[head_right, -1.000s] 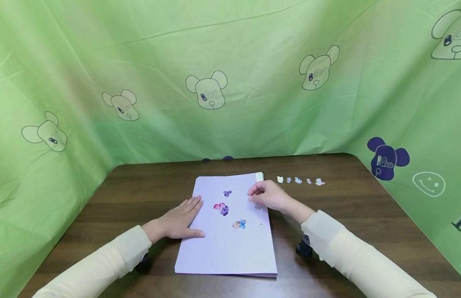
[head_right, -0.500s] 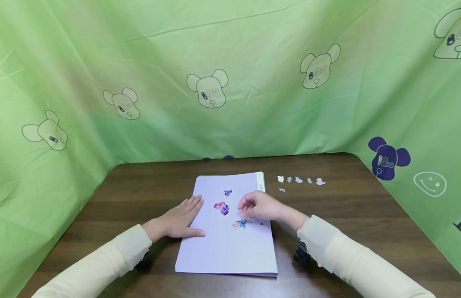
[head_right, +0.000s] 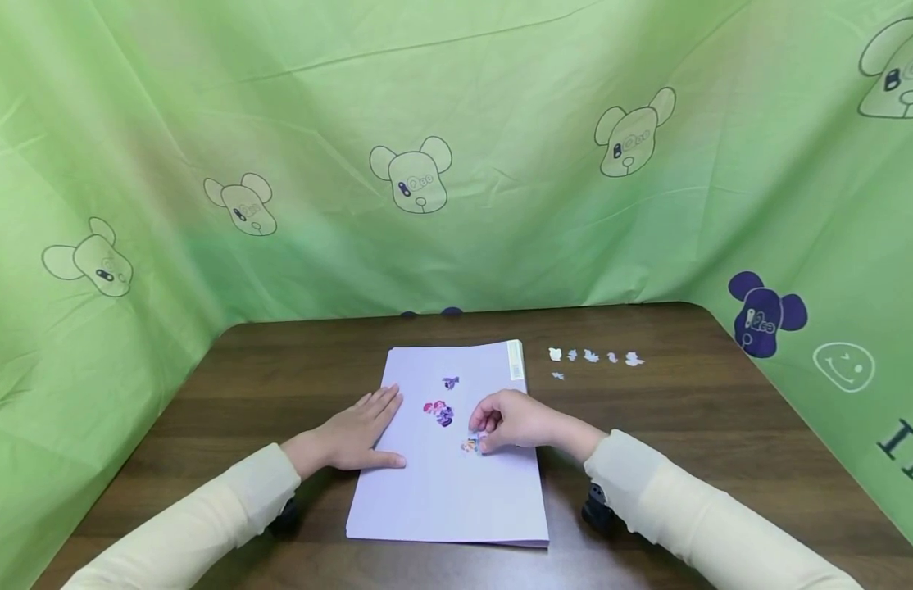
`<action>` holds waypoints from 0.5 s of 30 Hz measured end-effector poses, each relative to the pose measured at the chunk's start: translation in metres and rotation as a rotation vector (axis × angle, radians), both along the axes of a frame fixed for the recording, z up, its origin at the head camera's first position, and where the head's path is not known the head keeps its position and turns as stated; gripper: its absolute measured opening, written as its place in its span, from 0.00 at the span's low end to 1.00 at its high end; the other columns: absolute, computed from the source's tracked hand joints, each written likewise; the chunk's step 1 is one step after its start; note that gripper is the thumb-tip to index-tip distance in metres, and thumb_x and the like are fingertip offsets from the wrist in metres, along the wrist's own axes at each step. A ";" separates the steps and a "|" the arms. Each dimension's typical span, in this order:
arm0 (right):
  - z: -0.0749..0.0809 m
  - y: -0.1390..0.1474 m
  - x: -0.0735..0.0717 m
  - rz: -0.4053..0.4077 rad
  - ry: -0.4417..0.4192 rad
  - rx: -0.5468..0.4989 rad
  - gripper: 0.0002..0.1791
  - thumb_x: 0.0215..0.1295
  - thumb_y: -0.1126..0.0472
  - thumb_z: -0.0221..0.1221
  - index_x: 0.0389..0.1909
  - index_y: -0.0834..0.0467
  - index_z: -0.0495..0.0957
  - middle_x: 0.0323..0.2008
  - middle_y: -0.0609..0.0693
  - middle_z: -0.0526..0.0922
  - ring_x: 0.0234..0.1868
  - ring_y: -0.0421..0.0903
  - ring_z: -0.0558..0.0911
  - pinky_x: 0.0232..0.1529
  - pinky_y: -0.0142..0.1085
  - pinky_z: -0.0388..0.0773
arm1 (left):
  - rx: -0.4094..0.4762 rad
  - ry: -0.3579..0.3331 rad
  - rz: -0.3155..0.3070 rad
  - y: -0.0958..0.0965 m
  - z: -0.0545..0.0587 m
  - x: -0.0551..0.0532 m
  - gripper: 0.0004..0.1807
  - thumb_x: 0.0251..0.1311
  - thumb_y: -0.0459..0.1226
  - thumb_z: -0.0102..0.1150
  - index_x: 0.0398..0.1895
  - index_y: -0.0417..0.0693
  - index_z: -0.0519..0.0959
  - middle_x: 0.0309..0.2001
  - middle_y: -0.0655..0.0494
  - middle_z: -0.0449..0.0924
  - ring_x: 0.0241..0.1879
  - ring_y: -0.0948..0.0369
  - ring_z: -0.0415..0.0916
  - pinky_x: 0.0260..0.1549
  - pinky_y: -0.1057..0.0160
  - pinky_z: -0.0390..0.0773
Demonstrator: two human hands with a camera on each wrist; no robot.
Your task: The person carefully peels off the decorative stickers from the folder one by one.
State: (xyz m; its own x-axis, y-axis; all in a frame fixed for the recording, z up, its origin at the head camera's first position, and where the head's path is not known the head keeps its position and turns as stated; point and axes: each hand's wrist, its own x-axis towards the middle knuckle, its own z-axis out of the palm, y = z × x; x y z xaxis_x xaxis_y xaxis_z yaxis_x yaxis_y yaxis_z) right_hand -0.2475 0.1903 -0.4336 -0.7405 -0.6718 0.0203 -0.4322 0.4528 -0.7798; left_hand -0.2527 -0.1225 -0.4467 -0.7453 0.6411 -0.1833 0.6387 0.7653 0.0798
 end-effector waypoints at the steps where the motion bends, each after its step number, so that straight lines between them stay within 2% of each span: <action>1: 0.000 0.000 0.000 0.004 0.009 0.006 0.11 0.51 0.68 0.71 0.36 0.62 0.82 0.28 0.46 0.78 0.32 0.41 0.75 0.35 0.31 0.75 | -0.001 0.000 0.000 0.000 0.000 0.000 0.59 0.57 0.74 0.40 0.77 0.40 0.44 0.77 0.46 0.38 0.75 0.52 0.36 0.70 0.55 0.43; 10: -0.006 -0.004 0.002 0.034 0.156 0.089 0.10 0.53 0.63 0.72 0.36 0.56 0.85 0.29 0.42 0.76 0.33 0.39 0.74 0.36 0.32 0.74 | -0.017 0.003 -0.005 0.000 -0.001 -0.001 0.59 0.57 0.74 0.39 0.77 0.41 0.43 0.77 0.46 0.37 0.75 0.52 0.36 0.70 0.55 0.43; 15: -0.006 -0.006 0.003 0.028 0.183 0.110 0.09 0.53 0.62 0.72 0.35 0.54 0.85 0.28 0.41 0.75 0.33 0.39 0.73 0.35 0.33 0.73 | -0.018 0.001 -0.008 0.000 0.000 -0.001 0.59 0.57 0.74 0.39 0.77 0.40 0.43 0.77 0.46 0.37 0.75 0.52 0.36 0.70 0.55 0.44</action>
State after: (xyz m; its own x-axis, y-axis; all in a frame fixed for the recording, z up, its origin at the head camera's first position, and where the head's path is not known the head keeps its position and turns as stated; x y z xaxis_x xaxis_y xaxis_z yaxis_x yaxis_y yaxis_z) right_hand -0.2443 0.1847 -0.4391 -0.7120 -0.6978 0.0783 -0.5757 0.5162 -0.6341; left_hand -0.2539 -0.1227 -0.4466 -0.7402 0.6438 -0.1940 0.6450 0.7613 0.0657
